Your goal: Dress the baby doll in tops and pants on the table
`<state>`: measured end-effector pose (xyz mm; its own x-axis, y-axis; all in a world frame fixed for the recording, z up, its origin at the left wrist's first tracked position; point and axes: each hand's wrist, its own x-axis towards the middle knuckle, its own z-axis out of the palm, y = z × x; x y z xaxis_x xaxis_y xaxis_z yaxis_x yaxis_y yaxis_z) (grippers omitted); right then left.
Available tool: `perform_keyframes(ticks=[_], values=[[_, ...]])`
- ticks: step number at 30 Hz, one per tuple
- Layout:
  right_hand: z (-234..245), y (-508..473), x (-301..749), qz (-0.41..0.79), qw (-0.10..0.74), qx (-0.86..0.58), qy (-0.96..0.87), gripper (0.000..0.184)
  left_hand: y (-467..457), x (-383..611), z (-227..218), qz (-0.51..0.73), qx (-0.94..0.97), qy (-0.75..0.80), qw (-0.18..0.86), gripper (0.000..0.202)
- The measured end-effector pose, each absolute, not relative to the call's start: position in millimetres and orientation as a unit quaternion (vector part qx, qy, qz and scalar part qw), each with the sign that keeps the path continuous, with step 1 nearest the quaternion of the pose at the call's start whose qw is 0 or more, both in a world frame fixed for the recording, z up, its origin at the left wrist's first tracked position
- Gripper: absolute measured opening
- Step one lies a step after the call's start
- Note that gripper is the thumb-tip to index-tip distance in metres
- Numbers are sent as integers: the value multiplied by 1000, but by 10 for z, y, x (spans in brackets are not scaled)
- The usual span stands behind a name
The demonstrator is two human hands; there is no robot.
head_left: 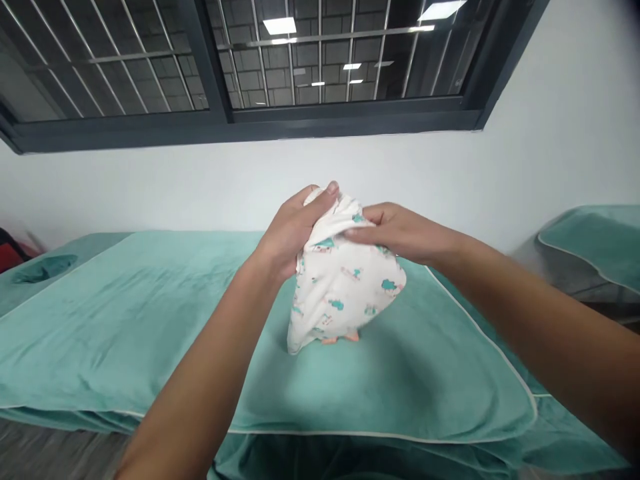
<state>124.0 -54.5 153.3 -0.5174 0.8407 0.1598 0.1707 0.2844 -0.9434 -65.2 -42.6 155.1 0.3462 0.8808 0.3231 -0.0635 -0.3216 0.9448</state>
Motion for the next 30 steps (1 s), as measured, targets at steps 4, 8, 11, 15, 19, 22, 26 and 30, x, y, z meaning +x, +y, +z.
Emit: perform_keyframes(ticks=[4, 8, 11, 15, 19, 22, 26, 30], values=[[1480, -497, 1154, 500, 483, -326, -641, 28, -438, -724, 1496, 339, 692, 262, 581, 47], [1409, -457, 1148, 499, 523, -342, -600, 33, -394, -813, 1395, 280, 682, 255, 625, 44], [1349, -454, 1173, 521, 472, -345, -622, 40, -348, -795, 1306, 367, 638, 234, 635, 38], [1260, -460, 1198, 573, 296, -340, -684, 46, -313, -715, 1209, 414, 592, 213, 658, 34], [1138, -414, 1137, 570, 358, -358, -647, 38, -302, -671, 1112, 415, 579, 222, 665, 42], [1051, -356, 1058, 559, 474, -351, -583, 43, -288, -700, 1040, 369, 596, 227, 677, 50], [985, -323, 1023, 553, 506, -340, -568, 54, -243, -786, 982, 298, 623, 229, 686, 51], [949, -355, 1063, 579, 441, -343, -594, 52, -182, -791, 957, 382, 580, 224, 684, 47]])
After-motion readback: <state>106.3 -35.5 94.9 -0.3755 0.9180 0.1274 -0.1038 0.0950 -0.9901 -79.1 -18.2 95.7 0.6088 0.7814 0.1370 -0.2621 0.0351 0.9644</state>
